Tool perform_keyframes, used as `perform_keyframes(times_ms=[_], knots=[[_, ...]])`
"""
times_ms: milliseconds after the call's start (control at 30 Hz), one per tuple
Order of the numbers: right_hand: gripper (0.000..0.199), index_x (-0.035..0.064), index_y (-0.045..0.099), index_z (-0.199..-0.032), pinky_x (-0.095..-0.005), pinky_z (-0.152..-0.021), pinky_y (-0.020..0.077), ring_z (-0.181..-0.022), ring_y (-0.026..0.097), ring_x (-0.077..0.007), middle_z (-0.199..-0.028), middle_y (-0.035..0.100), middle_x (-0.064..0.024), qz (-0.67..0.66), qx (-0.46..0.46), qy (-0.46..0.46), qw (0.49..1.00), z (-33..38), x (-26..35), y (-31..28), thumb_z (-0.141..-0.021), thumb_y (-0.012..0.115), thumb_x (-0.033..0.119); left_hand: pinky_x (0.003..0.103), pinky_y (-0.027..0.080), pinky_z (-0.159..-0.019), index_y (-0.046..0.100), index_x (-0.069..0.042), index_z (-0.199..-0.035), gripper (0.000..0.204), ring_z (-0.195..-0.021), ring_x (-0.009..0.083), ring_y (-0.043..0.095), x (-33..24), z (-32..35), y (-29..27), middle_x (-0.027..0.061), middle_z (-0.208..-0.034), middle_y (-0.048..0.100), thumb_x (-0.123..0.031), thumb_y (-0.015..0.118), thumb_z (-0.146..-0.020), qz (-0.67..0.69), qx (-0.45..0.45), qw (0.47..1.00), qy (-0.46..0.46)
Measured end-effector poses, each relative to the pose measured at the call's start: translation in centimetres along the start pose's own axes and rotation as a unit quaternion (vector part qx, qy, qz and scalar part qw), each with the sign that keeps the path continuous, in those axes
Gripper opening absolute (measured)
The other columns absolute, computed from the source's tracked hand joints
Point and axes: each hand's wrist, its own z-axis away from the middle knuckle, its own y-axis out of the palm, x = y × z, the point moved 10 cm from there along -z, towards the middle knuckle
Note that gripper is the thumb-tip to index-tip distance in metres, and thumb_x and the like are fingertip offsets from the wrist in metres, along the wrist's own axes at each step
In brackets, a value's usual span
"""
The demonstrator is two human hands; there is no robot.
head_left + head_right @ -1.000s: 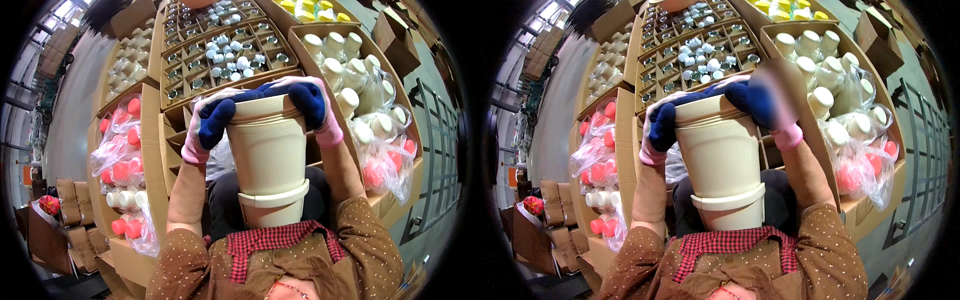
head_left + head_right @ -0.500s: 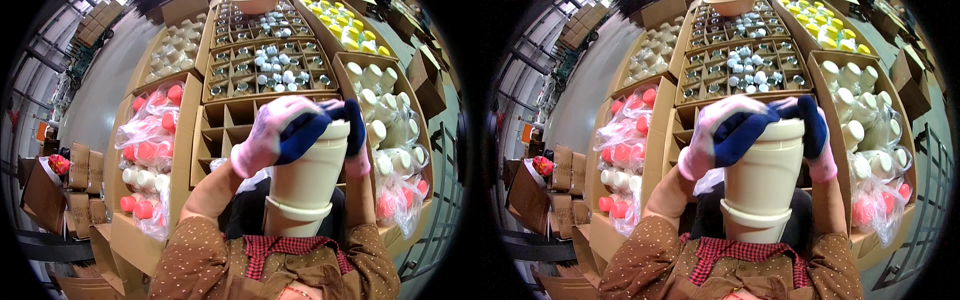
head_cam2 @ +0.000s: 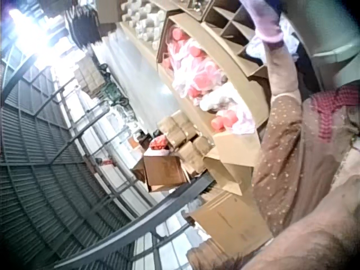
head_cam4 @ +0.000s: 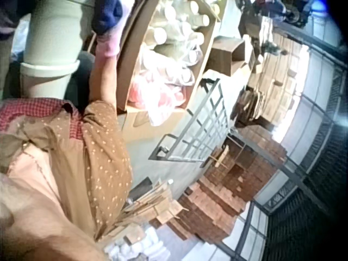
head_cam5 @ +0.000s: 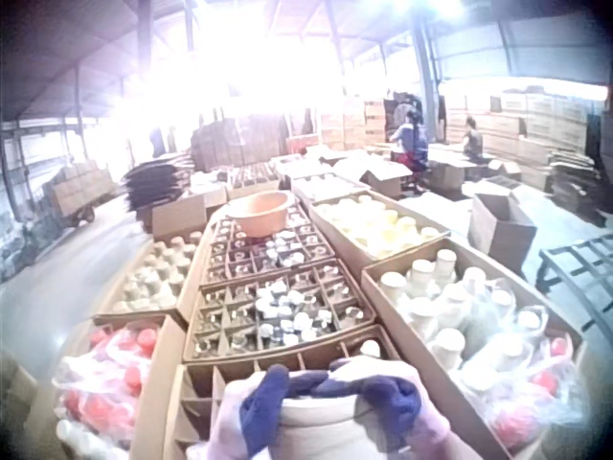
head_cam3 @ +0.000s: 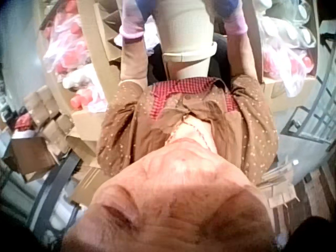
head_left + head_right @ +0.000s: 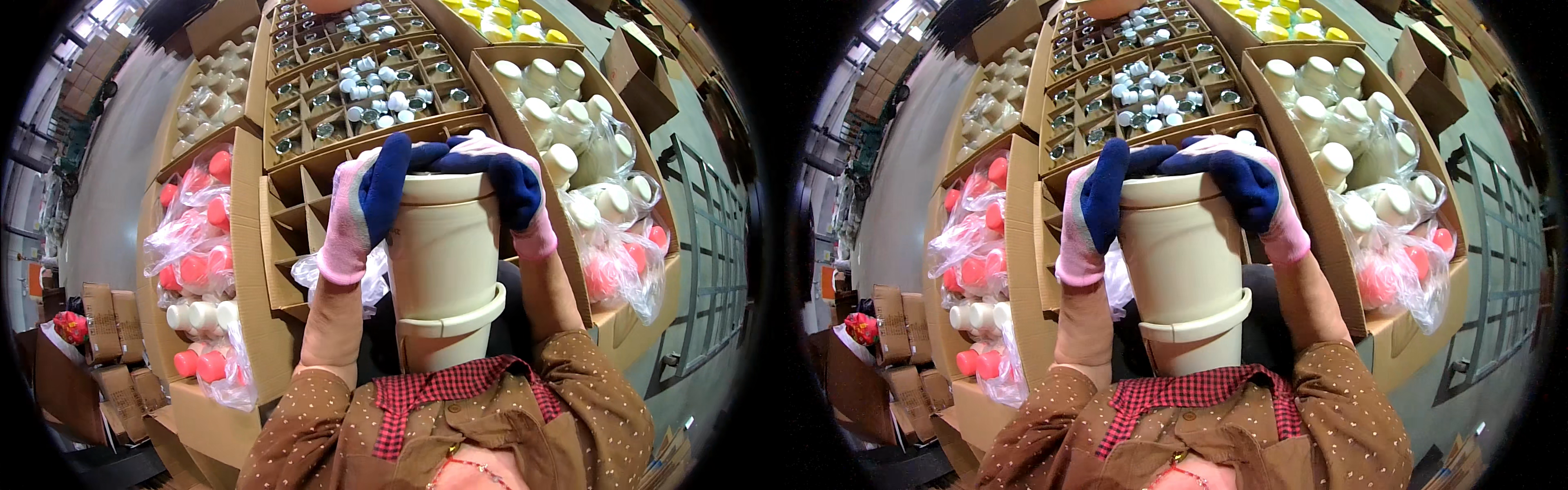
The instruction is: The person removes a white housing from a plastic bag, inserts a metallic core into the housing, attaches a white lid, and tightens it by hand before placing the assembled unit into a partitioned cardboard box.
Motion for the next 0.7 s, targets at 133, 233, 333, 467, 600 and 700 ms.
perform_keyframes(times_ms=[133, 233, 333, 467, 600, 700], knots=[[0.059, -0.0034, 0.064, -0.112, -0.0423, -0.105, 0.0421, -0.114, 0.06, -0.0296, -0.12, 0.063, -0.0198, -0.299, -0.079, 0.079, 0.948, 0.7, -5.7, 0.0, -0.103, 0.031, 0.044, 0.034, 0.049, -0.095, 0.062, 0.013, -0.117, 0.063, -0.103, 0.0243, 0.066, -2.6, 1.4, -1.9, 0.0182, -0.112, 0.068, -0.042, 0.033, -0.107, 0.055, -0.094, 0.993, 0.034], [0.069, -0.0044, 0.062, -0.118, -0.043, -0.106, 0.0421, -0.118, 0.058, -0.0303, -0.129, 0.059, -0.0212, -0.553, -0.073, 0.246, 0.793, 0.4, -9.5, 3.2, -0.104, 0.027, 0.054, 0.036, 0.054, -0.087, 0.068, 0.004, -0.111, 0.03, -0.097, 0.0239, 0.069, -9.7, 2.4, -0.1, 0.0158, -0.103, 0.071, -0.022, 0.059, -0.097, -0.215, -0.098, 0.939, 0.249], [0.066, -0.004, 0.064, -0.116, -0.0432, -0.105, 0.0444, -0.113, 0.062, -0.0307, -0.114, 0.067, -0.0195, -0.72, -0.015, 0.231, 0.654, -0.2, -7.7, 6.9, -0.103, 0.032, 0.052, 0.036, 0.055, -0.079, 0.07, -0.001, -0.095, 0.012, -0.085, 0.0263, 0.071, -10.5, 1.6, 1.7, 0.0146, -0.092, 0.072, -0.008, 0.069, -0.086, -0.284, -0.024, 0.92, 0.271], [0.068, -0.0057, 0.069, -0.101, -0.044, -0.105, 0.0436, -0.112, 0.061, -0.0309, -0.111, 0.068, -0.0207, -0.422, -0.087, 0.245, 0.868, 0.9, -6.3, 3.1, -0.104, 0.031, 0.05, 0.045, 0.053, -0.089, 0.07, 0.003, -0.094, 0.024, -0.096, 0.0325, 0.068, -6.6, 2.6, -0.4, 0.017, -0.098, 0.072, -0.016, 0.055, -0.096, -0.071, 0.035, 0.958, 0.274], [0.073, -0.009, 0.065, -0.105, -0.0405, -0.104, 0.0442, -0.113, 0.061, -0.0293, -0.117, 0.064, -0.0238, -0.182, -0.06, 0.216, 0.957, -0.8, -2.4, -1.0, -0.103, 0.029, 0.054, 0.041, 0.048, -0.1, 0.069, 0.002, -0.101, 0.035, -0.108, 0.0278, 0.064, -2.1, -1.2, -4.2, 0.0153, -0.112, 0.069, -0.026, 0.048, -0.1, 0.223, 0.06, 0.941, 0.246], [0.052, -0.0067, 0.067, -0.11, -0.0379, -0.096, 0.0483, -0.103, 0.066, -0.0293, -0.111, 0.068, -0.02, 0.11, 0.015, 0.069, 0.991, -3.9, 6.8, 1.3, -0.096, 0.048, 0.04, 0.043, 0.041, -0.108, 0.067, 0.005, -0.106, 0.051, -0.116, 0.0316, 0.059, 1.9, -2.5, 0.6, 0.0198, -0.121, 0.064, -0.036, 0.036, -0.104, 0.654, 0.158, 0.736, 0.068]])
